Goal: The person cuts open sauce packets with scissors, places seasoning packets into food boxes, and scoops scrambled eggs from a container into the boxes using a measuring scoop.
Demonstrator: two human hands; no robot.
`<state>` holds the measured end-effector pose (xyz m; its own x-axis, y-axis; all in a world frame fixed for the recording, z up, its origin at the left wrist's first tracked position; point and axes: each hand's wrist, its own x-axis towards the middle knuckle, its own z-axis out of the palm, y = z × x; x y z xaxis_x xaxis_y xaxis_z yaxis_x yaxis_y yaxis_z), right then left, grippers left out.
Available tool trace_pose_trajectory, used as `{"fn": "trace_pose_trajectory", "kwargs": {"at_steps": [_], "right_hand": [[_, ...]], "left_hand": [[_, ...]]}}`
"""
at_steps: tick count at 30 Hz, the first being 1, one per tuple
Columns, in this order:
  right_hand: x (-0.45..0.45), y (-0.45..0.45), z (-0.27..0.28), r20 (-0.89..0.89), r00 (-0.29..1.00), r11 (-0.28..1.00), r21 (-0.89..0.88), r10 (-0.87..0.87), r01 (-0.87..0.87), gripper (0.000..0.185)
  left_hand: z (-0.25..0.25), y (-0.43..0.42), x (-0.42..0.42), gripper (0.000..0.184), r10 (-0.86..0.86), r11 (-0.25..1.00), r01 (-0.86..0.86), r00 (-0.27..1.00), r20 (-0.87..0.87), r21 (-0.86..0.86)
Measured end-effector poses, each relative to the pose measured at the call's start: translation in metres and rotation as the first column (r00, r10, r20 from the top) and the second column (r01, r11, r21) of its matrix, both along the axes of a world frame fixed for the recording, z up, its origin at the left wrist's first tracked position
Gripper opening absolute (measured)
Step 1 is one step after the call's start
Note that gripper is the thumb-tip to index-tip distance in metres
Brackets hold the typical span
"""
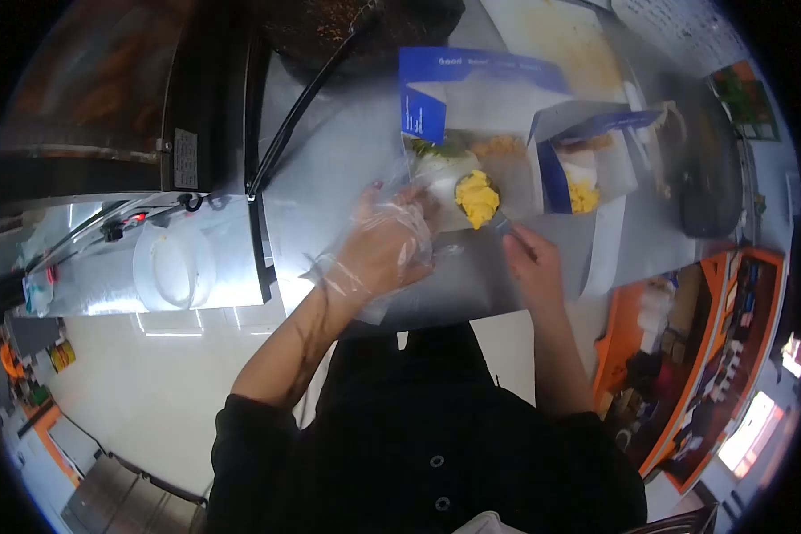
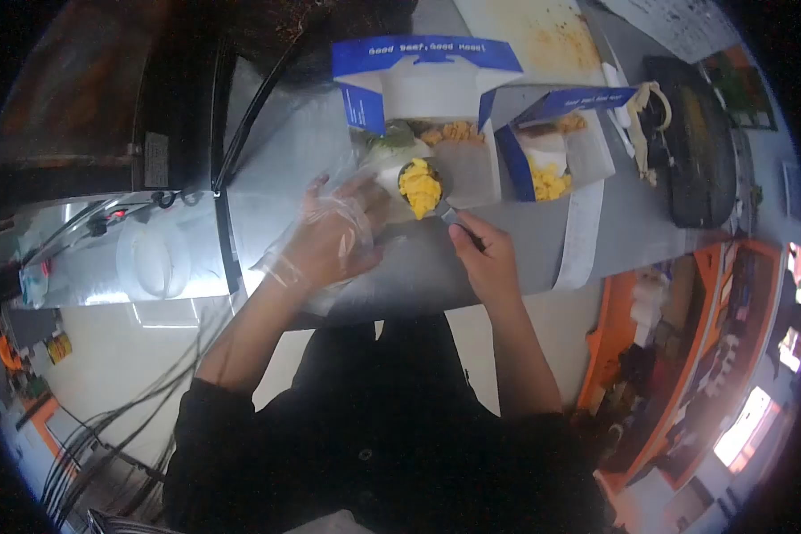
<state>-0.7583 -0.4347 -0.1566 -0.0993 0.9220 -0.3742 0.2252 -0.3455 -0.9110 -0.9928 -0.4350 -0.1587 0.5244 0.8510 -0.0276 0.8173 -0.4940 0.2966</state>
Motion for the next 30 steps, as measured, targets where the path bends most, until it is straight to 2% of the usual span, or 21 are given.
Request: {"fn": "trace_pose_trajectory", "kwargs": {"at_steps": [2,5,7,11,13,16,19,22,25,28,30], "right_hand": [[-0.009,-0.014,-0.007,0.053,0.995,0.996,0.024,-0.087,0.086,0.027],[-0.039,-0.029,-0.017,0.426,0.886,0.887,0.460,-0.181,-0.041,0.026],[-0.057,-0.035,-0.017,0.491,0.841,0.856,0.512,-0.228,-0.068,0.026],[-0.077,-0.044,-0.026,0.628,0.722,0.809,0.564,-0.290,-0.166,0.028],[-0.079,-0.046,-0.033,0.621,0.720,0.767,0.610,-0.308,-0.198,0.032],[-0.080,-0.047,-0.040,0.598,0.730,0.694,0.679,-0.331,-0.241,0.035],[-0.082,-0.046,-0.037,0.652,0.690,0.680,0.662,-0.315,-0.315,0.037],[-0.083,-0.043,-0.035,0.670,0.669,0.673,0.659,-0.321,-0.336,0.036],[-0.082,-0.040,-0.037,0.645,0.690,0.675,0.672,-0.330,-0.306,0.035],[-0.080,-0.037,-0.036,0.624,0.704,0.680,0.680,-0.340,-0.274,0.035],[-0.078,-0.036,-0.033,0.635,0.697,0.678,0.675,-0.334,-0.290,0.034]], "left_hand": [[-0.008,0.003,-0.002,0.043,-0.039,0.998,0.035,0.997,0.072,0.051],[-0.022,0.008,-0.008,0.037,-0.108,0.988,0.075,0.964,0.245,0.137],[-0.028,0.012,-0.018,0.034,-0.160,0.980,0.096,0.906,0.392,0.176],[-0.042,0.007,-0.011,0.034,-0.115,0.960,-0.068,0.787,0.606,0.270],[-0.046,0.009,-0.010,0.034,-0.105,0.962,-0.093,0.746,0.658,0.258],[-0.056,0.011,-0.010,0.041,-0.156,0.934,-0.110,0.729,0.666,0.339],[-0.061,0.007,-0.004,0.052,-0.076,0.908,-0.276,0.635,0.769,0.317],[-0.056,0.007,-0.009,0.063,-0.061,0.907,-0.255,0.708,0.704,0.336],[-0.052,0.010,-0.011,0.067,-0.073,0.899,-0.250,0.726,0.684,0.361],[-0.056,0.014,-0.015,0.067,-0.108,0.923,-0.180,0.726,0.679,0.340],[-0.053,0.013,-0.013,0.067,-0.093,0.909,-0.231,0.698,0.710,0.346]]}}
